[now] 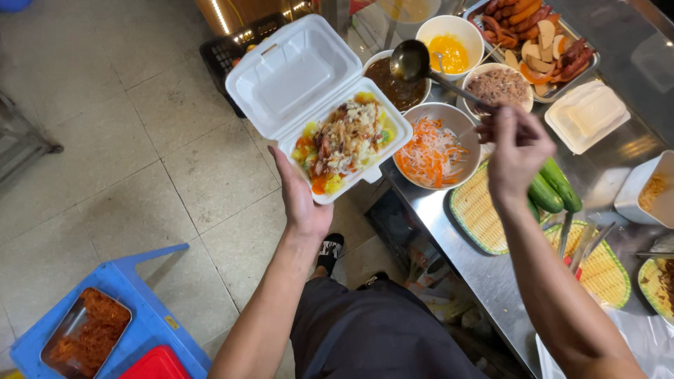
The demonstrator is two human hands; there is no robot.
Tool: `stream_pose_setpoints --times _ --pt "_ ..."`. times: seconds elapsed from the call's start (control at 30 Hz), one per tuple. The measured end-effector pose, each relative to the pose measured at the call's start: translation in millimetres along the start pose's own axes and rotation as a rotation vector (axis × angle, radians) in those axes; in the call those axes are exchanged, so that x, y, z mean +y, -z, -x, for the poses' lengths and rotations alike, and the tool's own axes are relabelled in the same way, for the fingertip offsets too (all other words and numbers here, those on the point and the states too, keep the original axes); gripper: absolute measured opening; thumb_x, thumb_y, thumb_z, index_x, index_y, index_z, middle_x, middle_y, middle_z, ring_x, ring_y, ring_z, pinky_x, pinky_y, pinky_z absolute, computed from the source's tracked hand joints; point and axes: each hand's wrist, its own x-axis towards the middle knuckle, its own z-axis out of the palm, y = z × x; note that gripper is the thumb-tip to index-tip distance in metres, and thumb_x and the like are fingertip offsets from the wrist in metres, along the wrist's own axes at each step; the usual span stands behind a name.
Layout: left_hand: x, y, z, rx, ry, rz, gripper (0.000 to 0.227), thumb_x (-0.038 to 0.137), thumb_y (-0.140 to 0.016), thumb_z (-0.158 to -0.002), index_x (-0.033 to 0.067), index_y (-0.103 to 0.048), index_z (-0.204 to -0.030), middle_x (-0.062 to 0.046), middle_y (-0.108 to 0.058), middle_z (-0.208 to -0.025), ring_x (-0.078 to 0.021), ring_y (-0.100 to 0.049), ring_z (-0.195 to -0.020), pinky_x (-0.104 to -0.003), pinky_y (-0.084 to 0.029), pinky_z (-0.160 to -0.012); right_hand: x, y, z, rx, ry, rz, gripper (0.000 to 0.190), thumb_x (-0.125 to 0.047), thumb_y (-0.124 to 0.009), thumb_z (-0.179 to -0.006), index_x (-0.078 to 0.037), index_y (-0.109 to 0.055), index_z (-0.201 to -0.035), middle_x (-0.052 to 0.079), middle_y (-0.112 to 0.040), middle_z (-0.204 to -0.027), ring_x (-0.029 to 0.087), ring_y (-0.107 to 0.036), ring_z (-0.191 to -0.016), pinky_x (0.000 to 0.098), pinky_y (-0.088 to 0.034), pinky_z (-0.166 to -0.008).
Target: The person assembles a street food dish in a white styrofoam container. They add shredded vegetables, sliced cucumber, cooked meat, crispy fried topping, and sauces using tongs, scissors, and a squeeze bottle. The container is closed and placed on a counter.
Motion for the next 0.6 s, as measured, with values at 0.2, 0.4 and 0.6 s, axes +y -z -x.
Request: stream_pose_setpoints --times 0.2,0.4,0.6 --pt "-5.7 -17.2 6.6 -0.084 0.187 -0.047 0.076 0.062 -0.027 -0.104 0.0097 -0.033 -0.159 -0.007 -0.045 -0.159 -0.0242 -0.043 -0.146 -0.043 -0.035 -0.122 52.5 -29.4 15.6 -0.159 0.193 0.372 0.021 -0.007 -0.068 -0.103 0.001 -0.074 -0.122 0.016 -0.077 -0.105 0.021 -0.077 -0.091 0.0318 -0.065 -0.081" --pt "-29.0 -34.5 1.7 -0.179 0.373 -0.056 0.073 0.059 -0.028 -0.107 0.006 -0.04 -0.155 -0.011 -0.053 -0.151 -0.0258 -0.053 -0.138 -0.044 -0.044 -0.117 91.5 -31.6 6.5 -0.205 -0.041 0.281 0.026 -0.008 -0.074 -0.093 0.002 -0.073 -0.117 0.014 -0.078 -0.102 0.022 -0.075 -0.09 0.0321 -0.061 -0.08" --pt "-45.3 -50.3 -23.2 -0.302 0.567 -0.113 0.068 0.054 -0.027 -0.109 0.0055 -0.042 -0.154 -0.011 -0.054 -0.15 -0.0255 -0.054 -0.136 -0.042 -0.044 -0.117 100.4 -2.7 9.2 -0.259 -0.252 0.013 0.033 -0.014 -0.07 -0.096 0.002 -0.067 -0.125 0.015 -0.074 -0.113 0.02 -0.073 -0.097 0.0327 -0.061 -0.084"
